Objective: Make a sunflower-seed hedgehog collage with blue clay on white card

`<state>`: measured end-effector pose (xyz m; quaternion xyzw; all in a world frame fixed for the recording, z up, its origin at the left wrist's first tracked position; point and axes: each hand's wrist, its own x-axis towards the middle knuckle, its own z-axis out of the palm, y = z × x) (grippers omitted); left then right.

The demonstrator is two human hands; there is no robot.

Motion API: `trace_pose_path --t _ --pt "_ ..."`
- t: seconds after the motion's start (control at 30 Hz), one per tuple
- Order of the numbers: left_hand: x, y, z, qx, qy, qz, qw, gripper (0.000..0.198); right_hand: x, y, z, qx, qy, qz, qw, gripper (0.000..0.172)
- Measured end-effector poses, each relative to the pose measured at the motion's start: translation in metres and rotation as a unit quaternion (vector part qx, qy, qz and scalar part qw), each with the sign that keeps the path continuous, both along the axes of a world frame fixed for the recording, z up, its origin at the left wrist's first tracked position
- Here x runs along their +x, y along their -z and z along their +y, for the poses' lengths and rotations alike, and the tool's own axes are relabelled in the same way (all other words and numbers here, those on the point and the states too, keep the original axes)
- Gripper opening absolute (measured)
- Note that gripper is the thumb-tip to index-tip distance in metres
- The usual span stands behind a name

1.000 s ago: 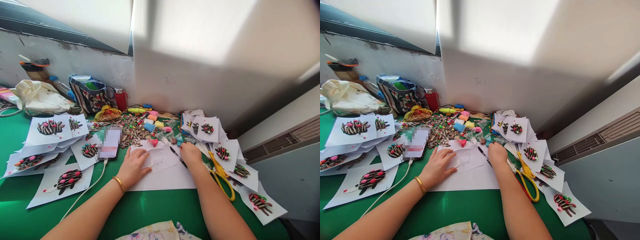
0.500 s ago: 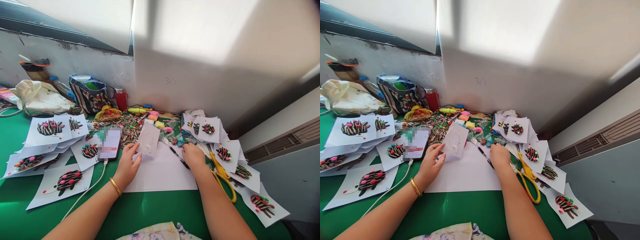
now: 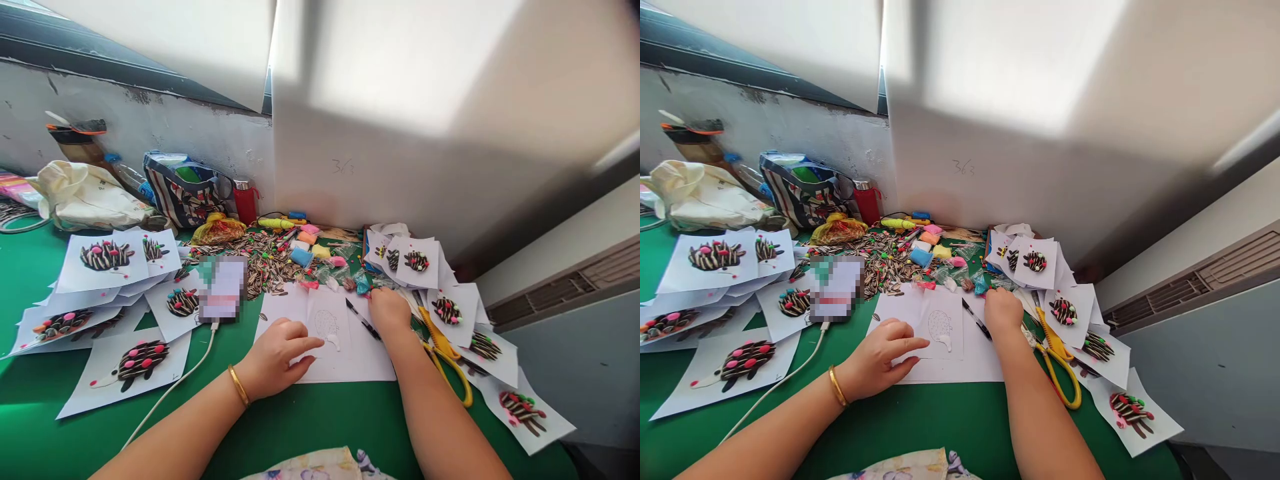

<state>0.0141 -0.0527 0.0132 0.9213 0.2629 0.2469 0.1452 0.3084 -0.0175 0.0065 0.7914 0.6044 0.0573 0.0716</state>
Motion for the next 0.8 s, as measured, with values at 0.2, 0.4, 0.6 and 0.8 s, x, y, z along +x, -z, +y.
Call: trace_pose_path --t 0.2,0.4,0.6,0.8 --pt "-0.008 0.005 0.013 -0.033 0.001 0.054 0.998 0.072 -0.001 0.002 0.001 0.026 -0.002 -0.001 1.000 0.028" --pt "-0.003 0.018 0.016 -0.034 -0.001 0.064 0.997 0.036 -0.003 0.002 -0.002 0.053 -0.009 -0.002 0.999 0.022" --pt "0.007 0.017 0.011 0.043 -0.022 0.060 0.997 0.019 -0.006 -0.003 -0.009 0.123 -0.033 0.015 0.992 0.018" --pt "0.021 0.022 0.011 0.128 -0.004 0.037 0.991 0.015 -0.008 -0.008 -0.012 0.251 -0.086 0.112 0.957 0.011"
